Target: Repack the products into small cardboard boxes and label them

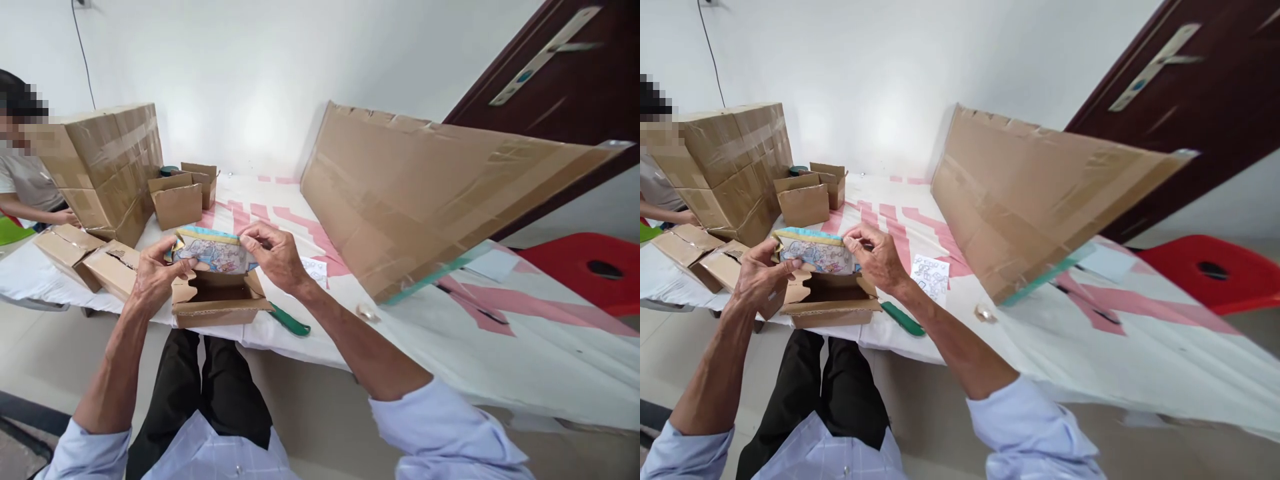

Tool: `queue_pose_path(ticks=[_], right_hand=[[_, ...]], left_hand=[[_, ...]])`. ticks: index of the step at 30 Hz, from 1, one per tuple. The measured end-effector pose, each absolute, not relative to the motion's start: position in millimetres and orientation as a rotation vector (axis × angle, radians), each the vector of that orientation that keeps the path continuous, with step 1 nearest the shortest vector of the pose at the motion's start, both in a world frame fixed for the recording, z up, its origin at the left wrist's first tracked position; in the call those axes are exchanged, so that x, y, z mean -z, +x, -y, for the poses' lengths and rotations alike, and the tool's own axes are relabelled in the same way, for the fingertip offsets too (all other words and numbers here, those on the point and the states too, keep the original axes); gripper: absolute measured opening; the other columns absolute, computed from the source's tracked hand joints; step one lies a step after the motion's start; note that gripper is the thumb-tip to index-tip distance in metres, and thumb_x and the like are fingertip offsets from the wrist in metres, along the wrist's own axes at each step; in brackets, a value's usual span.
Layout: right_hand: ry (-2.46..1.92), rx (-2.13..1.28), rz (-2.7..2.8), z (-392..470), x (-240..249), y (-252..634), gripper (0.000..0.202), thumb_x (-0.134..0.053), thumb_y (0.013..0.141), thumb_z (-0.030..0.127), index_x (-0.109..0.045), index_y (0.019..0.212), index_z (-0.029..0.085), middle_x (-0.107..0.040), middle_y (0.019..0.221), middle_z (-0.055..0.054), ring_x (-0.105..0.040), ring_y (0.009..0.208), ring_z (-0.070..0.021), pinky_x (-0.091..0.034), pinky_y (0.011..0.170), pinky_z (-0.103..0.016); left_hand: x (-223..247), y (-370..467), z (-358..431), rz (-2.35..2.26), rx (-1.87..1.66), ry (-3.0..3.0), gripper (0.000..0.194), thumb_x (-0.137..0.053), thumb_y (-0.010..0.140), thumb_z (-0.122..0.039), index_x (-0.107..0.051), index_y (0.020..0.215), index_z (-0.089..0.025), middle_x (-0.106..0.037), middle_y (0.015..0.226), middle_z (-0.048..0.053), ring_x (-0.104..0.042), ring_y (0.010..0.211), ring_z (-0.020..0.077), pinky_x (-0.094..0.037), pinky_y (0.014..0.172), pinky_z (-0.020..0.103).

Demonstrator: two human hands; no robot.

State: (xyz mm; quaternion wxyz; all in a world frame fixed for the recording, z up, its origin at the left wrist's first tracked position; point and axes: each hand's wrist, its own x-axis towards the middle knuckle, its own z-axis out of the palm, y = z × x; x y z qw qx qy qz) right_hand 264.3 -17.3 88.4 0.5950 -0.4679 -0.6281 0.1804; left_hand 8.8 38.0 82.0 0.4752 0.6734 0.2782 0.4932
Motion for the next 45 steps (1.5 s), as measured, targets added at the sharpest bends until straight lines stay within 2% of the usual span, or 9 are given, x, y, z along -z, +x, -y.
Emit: queue_pose_path(ticks=[3,6,9,11,16,18,25,34,45], right_hand=[[-1.172,-0.58,1.247,12.2,-84.3,274.5,0.053,-0.074,0.087,0.074,-0.071,0.091,0.021,-0.076,0.109,-0.01,-0.07,0.102,-0.024,-0.061,0.086,-0.036],[-1.233,-1.07,1.035,7.5,-80.1,282.7,0.061,-0.074,0.085,0.08,-0.072,0.102,0.021,-0.078,0.112,-0.013,-0.074,0.102,-0.0271,-0.066,0.076,-0.038],[-1.09,-1.459,1.03,6.8,-76.1,280.4,0.057,-0.077,0.086,0.074,-0.075,0.111,0.022,-0.081,0.109,-0.012,-0.076,0.096,-0.0266,-0.068,0.071,-0.039],[-0.982,-1.435,1.067,6.7,-73.6,275.7,0.051,-0.085,0.083,0.063,-0.076,0.112,0.023,-0.082,0.105,-0.007,-0.076,0.09,-0.0234,-0.068,0.07,-0.036],[-0.796,-1.092,1.03,-2.9,-67.5,268.1,0.056,-0.093,0.075,0.051,-0.072,0.12,0.027,-0.081,0.11,-0.002,-0.076,0.093,-0.0219,-0.066,0.078,-0.035],[-0.782,-1.0,1.026,-9.7,-62.8,267.4,0.058,-0.094,0.073,0.048,-0.07,0.122,0.029,-0.08,0.115,-0.001,-0.076,0.1,-0.0228,-0.066,0.085,-0.037],[-0.844,-1.06,1.022,-31.8,-36.8,270.1,0.06,-0.095,0.068,0.042,-0.068,0.119,0.028,-0.08,0.111,-0.001,-0.076,0.103,-0.0233,-0.065,0.088,-0.037],[-0.872,-1.187,0.916,-46.2,-8.1,271.5,0.063,-0.098,0.059,0.037,-0.068,0.113,0.025,-0.08,0.104,0.0,-0.076,0.088,-0.0195,-0.066,0.075,-0.033],[-0.906,-1.051,0.986,-39.6,-32.2,264.3,0.058,-0.094,0.063,0.051,-0.07,0.109,0.026,-0.08,0.106,0.0,-0.075,0.102,-0.0216,-0.062,0.097,-0.038]], left_hand=[[-86.8,6.3,-43.8,-0.516,-1.336,1.674,0.037,-0.102,0.068,-0.04,-0.088,0.099,-0.027,-0.079,0.11,0.007,-0.073,0.101,0.0242,-0.062,0.085,0.035],[-91.2,3.0,-49.4,-0.397,-1.439,1.761,0.032,-0.103,0.069,-0.042,-0.089,0.094,-0.029,-0.077,0.127,0.012,-0.069,0.123,0.03,-0.059,0.097,0.041],[-93.9,3.1,-51.2,-0.352,-1.437,1.817,0.025,-0.102,0.071,-0.038,-0.089,0.09,-0.03,-0.074,0.133,0.013,-0.066,0.131,0.0318,-0.057,0.102,0.043],[-94.2,4.0,-50.5,-0.363,-1.432,1.78,0.028,-0.103,0.069,-0.036,-0.089,0.093,-0.03,-0.072,0.139,0.012,-0.064,0.135,0.0328,-0.057,0.104,0.043],[-89.8,3.3,-51.2,-0.472,-1.306,1.342,0.062,-0.093,0.078,-0.052,-0.075,0.134,-0.033,-0.075,0.137,0.009,-0.074,0.119,0.0312,-0.065,0.088,0.04],[-86.6,4.1,-53.7,-0.493,-1.177,1.266,0.063,-0.088,0.081,-0.06,-0.075,0.132,-0.026,-0.079,0.129,0.012,-0.077,0.112,0.0321,-0.066,0.084,0.04],[-75.0,16.0,-74.3,-0.709,-1.113,1.374,0.055,-0.094,0.075,-0.048,-0.08,0.118,-0.017,-0.084,0.107,0.01,-0.077,0.084,0.0224,-0.058,0.071,0.029],[-54.8,23.3,-90.4,-0.793,-1.063,1.328,0.051,-0.095,0.067,-0.045,-0.08,0.107,-0.016,-0.083,0.096,0.008,-0.076,0.084,0.0251,-0.058,0.074,0.032],[-71.9,22.4,-90.0,-0.752,-1.065,1.368,0.049,-0.097,0.066,-0.039,-0.079,0.105,-0.016,-0.083,0.095,0.008,-0.075,0.078,0.0221,-0.06,0.074,0.032]])
